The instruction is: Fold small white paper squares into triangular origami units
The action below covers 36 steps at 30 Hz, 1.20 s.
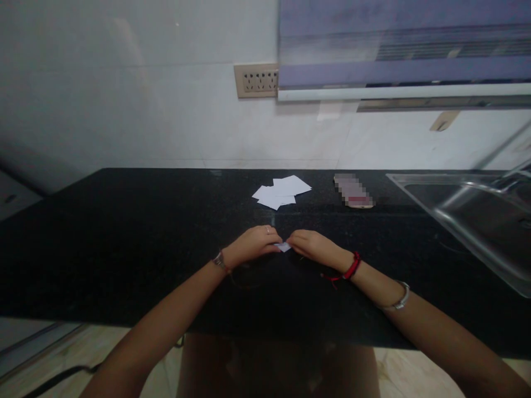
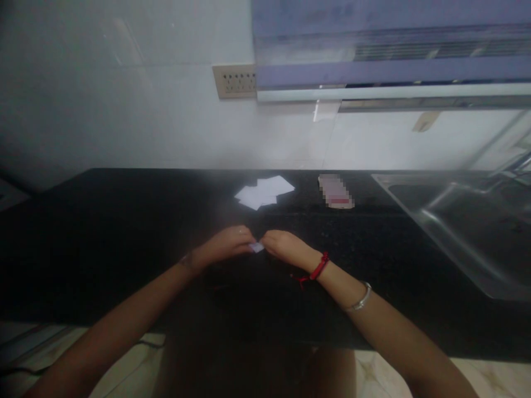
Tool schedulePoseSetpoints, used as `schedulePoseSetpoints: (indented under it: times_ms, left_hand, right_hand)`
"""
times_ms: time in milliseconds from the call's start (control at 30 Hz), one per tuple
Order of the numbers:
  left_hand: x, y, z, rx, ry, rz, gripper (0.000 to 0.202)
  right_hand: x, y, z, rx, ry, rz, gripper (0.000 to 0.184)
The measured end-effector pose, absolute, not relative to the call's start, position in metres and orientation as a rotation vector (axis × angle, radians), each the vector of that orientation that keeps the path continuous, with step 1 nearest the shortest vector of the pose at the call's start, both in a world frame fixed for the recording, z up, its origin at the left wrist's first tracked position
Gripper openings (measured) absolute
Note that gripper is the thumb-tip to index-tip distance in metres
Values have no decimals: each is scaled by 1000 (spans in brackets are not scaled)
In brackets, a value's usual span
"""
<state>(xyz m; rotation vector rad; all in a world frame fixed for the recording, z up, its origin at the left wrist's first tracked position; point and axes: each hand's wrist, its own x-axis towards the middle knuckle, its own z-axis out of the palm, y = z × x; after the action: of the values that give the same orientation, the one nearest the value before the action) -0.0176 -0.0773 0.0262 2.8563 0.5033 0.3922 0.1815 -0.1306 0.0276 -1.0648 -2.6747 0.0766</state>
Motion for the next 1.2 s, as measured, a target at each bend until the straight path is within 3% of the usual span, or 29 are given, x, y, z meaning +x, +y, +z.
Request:
schedulePoseSetpoints:
  times_ms: [167, 533, 833, 1200]
  left_hand:
    - [-15, -81, 25, 2543, 704, 620, 18]
    - [-8, -89, 25, 2252, 855, 686, 17]
    - [-5, -100, 30, 2332, 882, 789, 12]
    - [-5, -100, 28, 2436, 785, 881, 9]
  right_hand:
    - [183, -128, 27, -1195, -2272, 381, 17]
    - [180, -133, 26, -1274, -1867, 820, 17]
    - [176, -139, 30, -1260, -2012, 399, 11]
    - [174, -141, 33, -1130, -2069, 384, 5]
